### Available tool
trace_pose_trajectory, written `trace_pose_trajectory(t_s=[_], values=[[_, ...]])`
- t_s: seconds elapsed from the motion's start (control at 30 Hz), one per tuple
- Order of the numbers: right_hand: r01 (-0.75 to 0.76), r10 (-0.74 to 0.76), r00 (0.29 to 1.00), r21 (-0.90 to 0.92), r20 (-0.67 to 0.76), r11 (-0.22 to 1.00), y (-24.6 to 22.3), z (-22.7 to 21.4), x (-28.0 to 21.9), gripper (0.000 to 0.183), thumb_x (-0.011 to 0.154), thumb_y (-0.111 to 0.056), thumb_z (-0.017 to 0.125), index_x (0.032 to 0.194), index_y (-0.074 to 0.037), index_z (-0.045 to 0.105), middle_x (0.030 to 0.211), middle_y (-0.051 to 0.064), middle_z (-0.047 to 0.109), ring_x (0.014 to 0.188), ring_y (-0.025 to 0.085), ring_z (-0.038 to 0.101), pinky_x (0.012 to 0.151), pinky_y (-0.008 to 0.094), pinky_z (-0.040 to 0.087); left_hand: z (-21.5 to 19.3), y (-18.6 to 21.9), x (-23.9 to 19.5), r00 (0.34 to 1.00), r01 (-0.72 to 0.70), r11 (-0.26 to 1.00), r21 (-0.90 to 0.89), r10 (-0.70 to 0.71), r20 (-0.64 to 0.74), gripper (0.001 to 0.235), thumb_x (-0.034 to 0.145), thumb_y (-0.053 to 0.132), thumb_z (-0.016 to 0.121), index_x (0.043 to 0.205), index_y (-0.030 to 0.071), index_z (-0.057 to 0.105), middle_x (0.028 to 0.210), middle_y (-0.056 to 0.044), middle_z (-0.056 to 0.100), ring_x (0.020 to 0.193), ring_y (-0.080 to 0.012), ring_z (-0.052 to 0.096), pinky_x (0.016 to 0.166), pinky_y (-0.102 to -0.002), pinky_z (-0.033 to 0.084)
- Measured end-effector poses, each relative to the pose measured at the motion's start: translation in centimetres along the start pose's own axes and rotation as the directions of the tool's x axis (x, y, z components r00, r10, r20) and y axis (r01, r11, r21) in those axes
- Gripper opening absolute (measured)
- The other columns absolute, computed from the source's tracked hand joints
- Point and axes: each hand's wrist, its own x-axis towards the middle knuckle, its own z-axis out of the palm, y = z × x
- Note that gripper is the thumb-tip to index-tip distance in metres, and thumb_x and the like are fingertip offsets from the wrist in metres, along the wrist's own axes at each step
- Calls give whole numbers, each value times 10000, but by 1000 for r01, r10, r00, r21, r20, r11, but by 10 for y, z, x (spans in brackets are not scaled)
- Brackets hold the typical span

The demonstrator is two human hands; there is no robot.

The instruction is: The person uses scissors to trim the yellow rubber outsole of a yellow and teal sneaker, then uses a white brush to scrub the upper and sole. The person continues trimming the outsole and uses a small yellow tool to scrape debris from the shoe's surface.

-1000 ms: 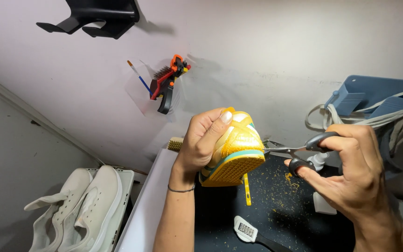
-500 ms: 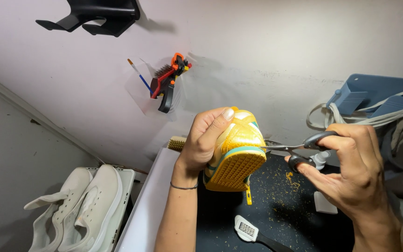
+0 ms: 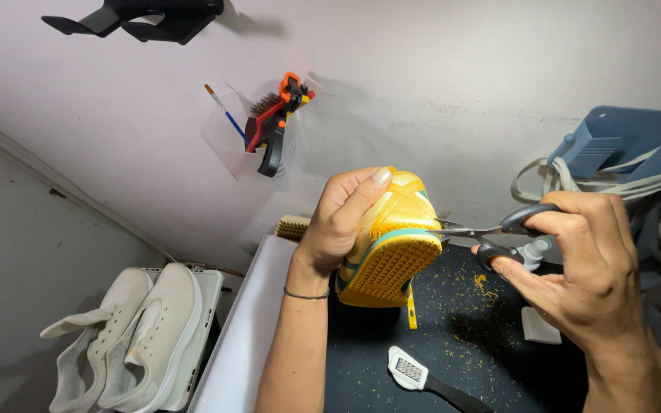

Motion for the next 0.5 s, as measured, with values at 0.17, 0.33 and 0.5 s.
trace_pose_trajectory(t_s=[0.17, 0.33, 0.5], values=[[-4, 4, 1000, -2, 3, 1000, 2, 1, -1, 386, 676, -164, 739, 899, 37, 497, 965, 201, 502, 861, 324, 464, 826, 401, 381, -1, -2, 1, 1000, 11, 1000, -4, -11, 10, 253, 856, 220, 419, 699, 37, 493, 584, 23, 447, 520, -41, 417, 452, -176, 331], [-11, 11, 1000, -4, -4, 1000, 1, 0, 0, 438, 659, -200, 777, 905, 37, 503, 957, 188, 503, 855, 317, 465, 825, 395, 390, -1, -3, 1, 1000, 10, 1000, -2, -10, 13, 255, 855, 226, 420, 691, 43, 490, 581, 27, 445, 517, -38, 415, 449, -173, 331], [17, -17, 1000, -25, -6, 1000, 4, 1, -2, 384, 705, -175, 737, 919, 41, 503, 974, 208, 509, 869, 336, 471, 823, 410, 384, -2, -4, 2, 1000, 15, 1000, -4, -15, 14, 256, 857, 224, 420, 711, 31, 503, 595, 22, 459, 529, -41, 423, 457, -176, 336]])
